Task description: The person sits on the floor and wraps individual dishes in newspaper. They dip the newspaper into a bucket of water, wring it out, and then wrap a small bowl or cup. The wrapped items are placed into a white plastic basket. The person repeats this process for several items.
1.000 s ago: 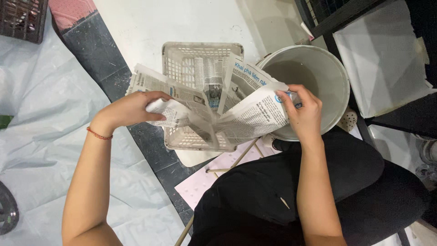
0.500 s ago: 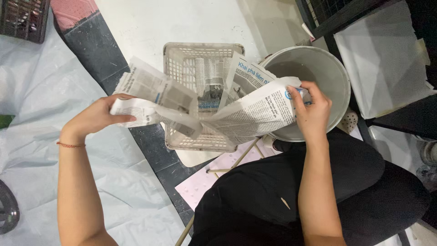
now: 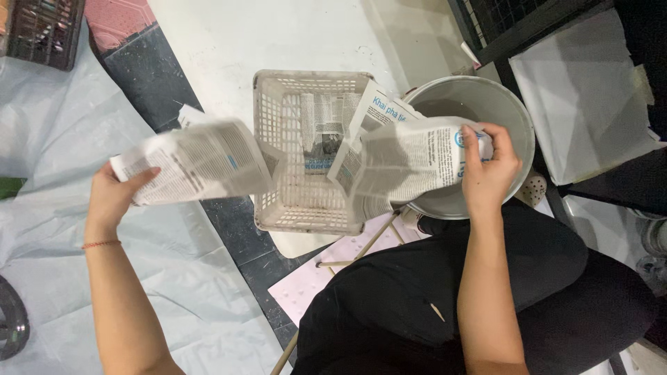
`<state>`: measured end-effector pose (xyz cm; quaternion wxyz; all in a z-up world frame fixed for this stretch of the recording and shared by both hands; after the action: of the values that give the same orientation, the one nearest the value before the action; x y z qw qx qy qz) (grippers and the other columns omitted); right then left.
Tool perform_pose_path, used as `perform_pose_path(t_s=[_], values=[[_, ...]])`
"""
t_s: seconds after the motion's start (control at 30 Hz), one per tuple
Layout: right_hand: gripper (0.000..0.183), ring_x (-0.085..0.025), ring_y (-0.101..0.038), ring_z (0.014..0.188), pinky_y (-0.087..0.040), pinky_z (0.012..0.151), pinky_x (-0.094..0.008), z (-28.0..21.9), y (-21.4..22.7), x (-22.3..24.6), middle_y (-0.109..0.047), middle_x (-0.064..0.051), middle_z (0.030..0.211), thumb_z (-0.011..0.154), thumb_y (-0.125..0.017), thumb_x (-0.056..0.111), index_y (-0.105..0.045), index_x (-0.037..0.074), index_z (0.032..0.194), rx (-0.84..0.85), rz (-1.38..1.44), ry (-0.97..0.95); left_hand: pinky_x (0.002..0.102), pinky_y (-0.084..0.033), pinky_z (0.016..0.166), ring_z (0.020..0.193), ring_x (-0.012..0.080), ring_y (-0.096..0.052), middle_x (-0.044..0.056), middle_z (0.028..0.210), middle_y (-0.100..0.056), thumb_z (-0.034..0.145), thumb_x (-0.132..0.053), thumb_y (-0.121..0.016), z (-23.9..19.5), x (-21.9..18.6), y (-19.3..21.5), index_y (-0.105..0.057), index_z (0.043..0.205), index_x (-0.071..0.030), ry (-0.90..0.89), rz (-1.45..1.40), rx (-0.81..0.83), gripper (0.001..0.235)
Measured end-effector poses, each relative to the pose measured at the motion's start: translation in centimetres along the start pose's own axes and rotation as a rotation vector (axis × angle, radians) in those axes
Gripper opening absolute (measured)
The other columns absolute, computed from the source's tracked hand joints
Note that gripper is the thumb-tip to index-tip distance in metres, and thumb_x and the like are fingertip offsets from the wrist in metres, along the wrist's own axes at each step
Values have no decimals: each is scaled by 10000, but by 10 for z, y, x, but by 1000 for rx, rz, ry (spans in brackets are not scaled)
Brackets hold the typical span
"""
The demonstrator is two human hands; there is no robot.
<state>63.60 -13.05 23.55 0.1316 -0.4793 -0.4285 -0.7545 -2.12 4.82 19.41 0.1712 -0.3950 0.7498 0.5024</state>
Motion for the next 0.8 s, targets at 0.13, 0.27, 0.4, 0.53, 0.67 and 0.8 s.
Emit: perform_pose_path(t_s=[0.13, 0.27, 0.4, 0.53, 0.67, 0.8], values=[[149, -133, -659, 962, -544, 877, -287, -7, 14, -8, -709, -82, 1049, 1099, -765, 91, -675, -19, 1144, -161, 127, 65, 309, -560, 883, 996, 148, -691, 128, 1141, -735, 937, -98, -848, 5, 11, 17, -680, 1194, 64, -308, -114, -266, 347], [136, -158, -624, 1026, -536, 932, -293, -9, 54, -1, -626, -91, 1094, 1184, -712, 34, -602, -44, 1169, -366, 54, 253, 322, -589, 967, 1077, 172, -715, 136, 1211, -734, 976, 11, -828, 20, 6, 46, -663, 1222, 69, -547, -273, -523, 302], [171, -122, -597, 873, -503, 777, -271, 7, 83, 6, -598, -71, 1012, 1242, -654, 150, -555, 11, 1233, -424, 65, 300, 386, -582, 1030, 1119, 222, -686, 146, 1227, -720, 996, 59, -784, 23, -42, 58, -636, 1185, 80, -778, -145, -727, 240], [187, -133, -622, 902, -515, 798, -311, 34, 81, 26, -587, -67, 998, 1177, -605, 192, -515, 29, 1163, -471, 54, 383, 364, -556, 949, 1012, 215, -653, 100, 1129, -709, 1020, 48, -738, 20, -115, 31, -644, 1248, -3, -928, -49, -753, 252], [178, -141, -610, 1018, -529, 873, -294, 61, 65, 55, -530, -65, 1139, 1226, -567, 193, -510, 25, 1234, -505, 50, 458, 397, -542, 761, 875, 279, -724, 111, 1052, -741, 861, 59, -695, 20, -168, -59, -689, 1271, -79, -892, 354, -708, 433], [159, -181, -604, 1051, -521, 901, -319, 87, 49, 85, -550, -94, 1190, 1245, -552, 141, -497, -3, 1281, -500, -16, 576, 421, -410, 1168, 1111, 253, -689, 51, 1212, -743, 879, -56, -807, 23, -179, -197, -662, 1300, -157, -883, 134, -591, 457]])
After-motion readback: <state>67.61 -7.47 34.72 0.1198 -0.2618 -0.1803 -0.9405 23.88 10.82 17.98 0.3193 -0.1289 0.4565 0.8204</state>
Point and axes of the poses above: each hand's wrist, its own z-axis towards the middle knuckle, its own y-axis out of the back of the hand, x = y × z, the point moved 7 cm from there along z, towards the middle knuckle
